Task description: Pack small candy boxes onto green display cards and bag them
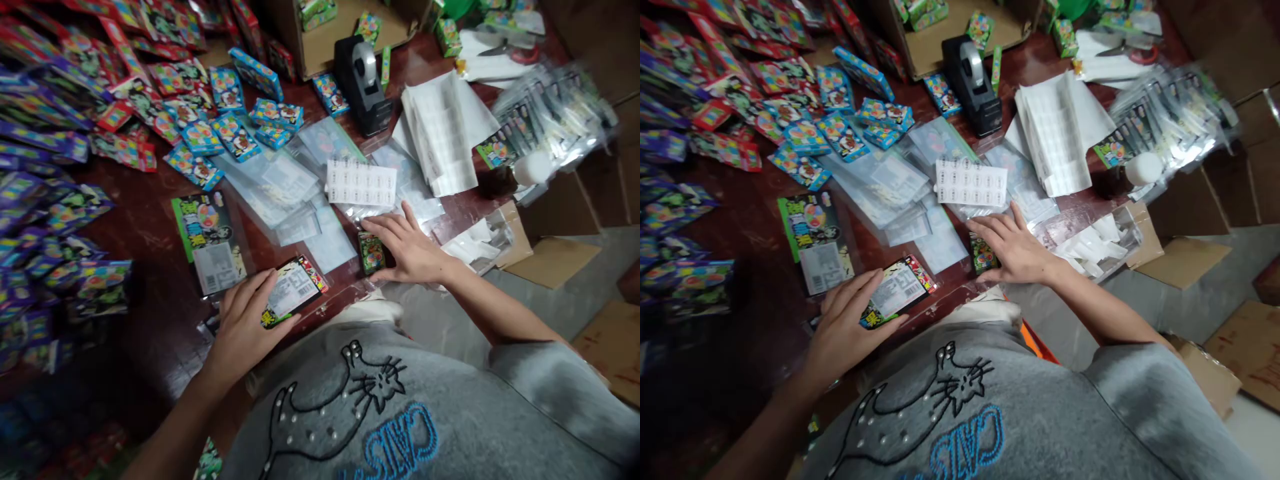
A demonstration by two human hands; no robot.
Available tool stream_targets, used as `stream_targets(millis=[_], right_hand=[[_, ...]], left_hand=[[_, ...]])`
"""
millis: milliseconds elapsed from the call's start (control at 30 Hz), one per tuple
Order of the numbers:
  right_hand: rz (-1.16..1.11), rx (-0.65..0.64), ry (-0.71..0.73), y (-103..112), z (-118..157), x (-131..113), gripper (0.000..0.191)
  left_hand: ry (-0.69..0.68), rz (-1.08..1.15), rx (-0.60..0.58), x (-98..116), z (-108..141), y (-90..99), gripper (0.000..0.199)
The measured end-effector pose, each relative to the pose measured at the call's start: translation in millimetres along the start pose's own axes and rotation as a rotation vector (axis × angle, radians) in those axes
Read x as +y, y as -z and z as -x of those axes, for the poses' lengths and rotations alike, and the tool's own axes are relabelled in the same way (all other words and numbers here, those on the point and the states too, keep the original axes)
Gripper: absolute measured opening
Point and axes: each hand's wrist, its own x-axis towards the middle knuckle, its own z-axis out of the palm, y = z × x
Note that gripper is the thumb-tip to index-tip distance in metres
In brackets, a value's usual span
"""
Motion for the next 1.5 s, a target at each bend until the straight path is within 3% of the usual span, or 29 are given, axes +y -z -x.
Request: stream_targets(millis=[100, 200, 367, 600, 767, 933, 1100, 1167, 1367, 1433, 1500], right_hand=[[0.032, -0.013, -0.049, 0.0, 16.5, 4.5, 0.089], [-0.068, 0.024, 0.049, -6.8, 10.4, -3.8, 0.078], [-0.201, -0.039, 0.224, -13.0, -11.9, -17.3, 0.074], [-0.191, -0.152, 0.283, -17.8, -33.5, -6.2, 0.074], [-0.414, 0.007, 0.074, -11.6, -36.5, -2.9, 0.098], [-0.62, 0.228, -0.165, -7.4, -40.8, -16.6, 0.054], [-0.632, 0.489, -0.295, -4.9, -52.5, -28.0, 0.048], [-0.607, 0.449, -0.279, -1.7, -56.1, -30.5, 0.044], [-0.541, 0.131, -0.143, 23.2, -68.8, -17.3, 0.042], [-0.454, 0.05, -0.064, 30.9, -76.4, -10.3, 0.038], [-0.394, 0.021, 0.012, 35.2, -84.8, -4.9, 0.035]], left_hand=[[-0.07, 0.011, -0.024, 4.0, -11.3, -3.5, 0.079], [-0.141, 0.016, -0.064, 12.3, -24.4, -4.3, 0.082], [-0.198, 0.019, -0.063, 20.6, -34.1, -3.1, 0.085], [-0.177, 0.018, -0.088, 16.3, -39.3, -9.2, 0.078], [-0.06, -0.017, 0.002, 22.5, -44.0, -5.2, 0.083], [-0.031, -0.026, 0.121, 38.4, -48.7, -6.8, 0.09], [0.063, -0.023, 0.218, 53.5, -57.0, -11.5, 0.099], [0.107, -0.006, 0.239, 59.5, -60.4, -13.3, 0.104], [0.273, 0.221, 0.227, 69.7, -69.7, -19.8, 0.116], [0.355, 0.442, 0.18, 66.6, -74.2, -24.3, 0.102], [0.433, 0.712, 0.165, 60.9, -79.2, -29.3, 0.075]])
